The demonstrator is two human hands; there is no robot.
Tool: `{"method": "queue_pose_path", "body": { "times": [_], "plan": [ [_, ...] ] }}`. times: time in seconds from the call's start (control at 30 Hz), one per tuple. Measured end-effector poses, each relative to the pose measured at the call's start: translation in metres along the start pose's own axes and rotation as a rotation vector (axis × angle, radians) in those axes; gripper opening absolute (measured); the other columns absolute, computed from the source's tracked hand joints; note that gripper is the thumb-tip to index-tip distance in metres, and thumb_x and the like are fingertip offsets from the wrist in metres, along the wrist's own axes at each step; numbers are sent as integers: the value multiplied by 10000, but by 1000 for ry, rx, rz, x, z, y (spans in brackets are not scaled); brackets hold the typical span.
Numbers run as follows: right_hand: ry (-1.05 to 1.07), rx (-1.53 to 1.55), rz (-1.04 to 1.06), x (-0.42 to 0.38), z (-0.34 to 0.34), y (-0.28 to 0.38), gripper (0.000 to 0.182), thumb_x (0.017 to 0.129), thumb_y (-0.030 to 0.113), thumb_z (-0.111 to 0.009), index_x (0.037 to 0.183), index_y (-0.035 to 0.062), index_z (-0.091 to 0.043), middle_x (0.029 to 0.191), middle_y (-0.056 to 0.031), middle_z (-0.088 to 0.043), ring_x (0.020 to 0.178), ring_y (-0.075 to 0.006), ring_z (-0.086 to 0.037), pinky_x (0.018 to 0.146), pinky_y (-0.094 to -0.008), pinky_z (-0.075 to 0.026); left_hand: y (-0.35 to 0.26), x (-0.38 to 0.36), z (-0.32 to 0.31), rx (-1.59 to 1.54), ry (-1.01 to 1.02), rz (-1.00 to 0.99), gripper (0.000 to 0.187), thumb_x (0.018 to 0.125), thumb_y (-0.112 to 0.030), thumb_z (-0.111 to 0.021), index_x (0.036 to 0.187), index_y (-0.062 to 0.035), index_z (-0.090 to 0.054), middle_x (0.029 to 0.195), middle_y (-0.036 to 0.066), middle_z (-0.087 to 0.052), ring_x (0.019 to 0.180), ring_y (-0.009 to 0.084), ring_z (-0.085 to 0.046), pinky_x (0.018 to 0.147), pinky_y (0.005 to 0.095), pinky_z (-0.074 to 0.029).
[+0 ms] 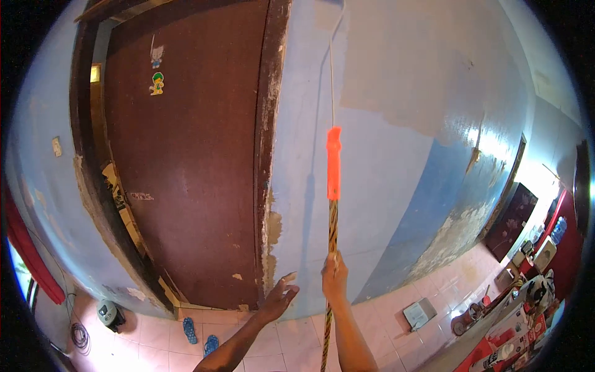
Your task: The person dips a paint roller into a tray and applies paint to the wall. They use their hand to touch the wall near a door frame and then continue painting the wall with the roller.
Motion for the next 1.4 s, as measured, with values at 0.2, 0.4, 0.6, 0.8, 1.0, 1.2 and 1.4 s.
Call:
{"method": "queue_pose_path", "body": {
  "times": [0.2,0.4,0.6,0.8,1.0,1.2,1.4],
  "plan": [
    [-16,77,-75,-31,-7,-31,433,1005,448,-408,836,55,-479,618,10,-398,528,-73,-400,464,-245,-355,20,-6,-3,-67,-12,-18,527,999,-329,-491,1419,-49,-339,1375,147,-435,1173,253,-529,981,374,-421],
    [-30,-47,20,23,-22,36,424,1011,426,-406,830,47,-464,613,-4,-403,530,-91,-416,469,-264,-366,43,-1,-12,-282,-24,-100,511,1001,-322,-483,1414,-54,-349,1354,142,-447,1158,245,-533,969,367,-426],
    [-29,-82,23,-16,-24,-23,416,1013,418,-399,839,45,-462,609,-10,-404,522,-100,-418,466,-282,-366,35,-21,6,-28,-81,-128,515,998,-334,-486,1402,-42,-358,1351,145,-448,1141,250,-545,959,382,-428],
    [-41,-20,41,-12,-28,-13,403,1012,406,-409,836,47,-463,613,-7,-411,516,-99,-412,457,-285,-358,65,-24,6,-101,-57,-52,587,984,-420,-480,1414,-47,-334,1358,188,-446,1147,283,-553,993,397,-408],
    [-34,-14,39,20,-33,37,374,1011,375,-431,840,45,-466,608,6,-407,512,-83,-391,455,-270,-343,62,-25,-11,-172,22,13,641,966,-461,-491,1421,-42,-322,1357,204,-451,1213,288,-510,1027,406,-379],
    [-57,-114,75,-33,-29,-34,334,1017,339,-429,874,42,-481,612,11,-400,522,-77,-385,465,-260,-344,123,-25,-5,-169,-46,-37,635,970,-452,-483,1417,-29,-324,1374,200,-441,1230,290,-491,1034,405,-371],
    [-38,-45,12,8,-45,25,336,1016,345,-430,889,38,-487,627,17,-400,530,-75,-387,470,-258,-348,92,-20,-3,-132,-7,33,631,972,-428,-491,1416,-15,-318,1381,203,-438,1238,297,-481,1035,393,-372]
  ]
}}
Point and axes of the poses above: each hand's wrist, its own x-axis towards the middle knuckle, its own z-axis out of the back of the hand, y = z × x, the point moved 4 cm from there along x, towards the middle knuckle
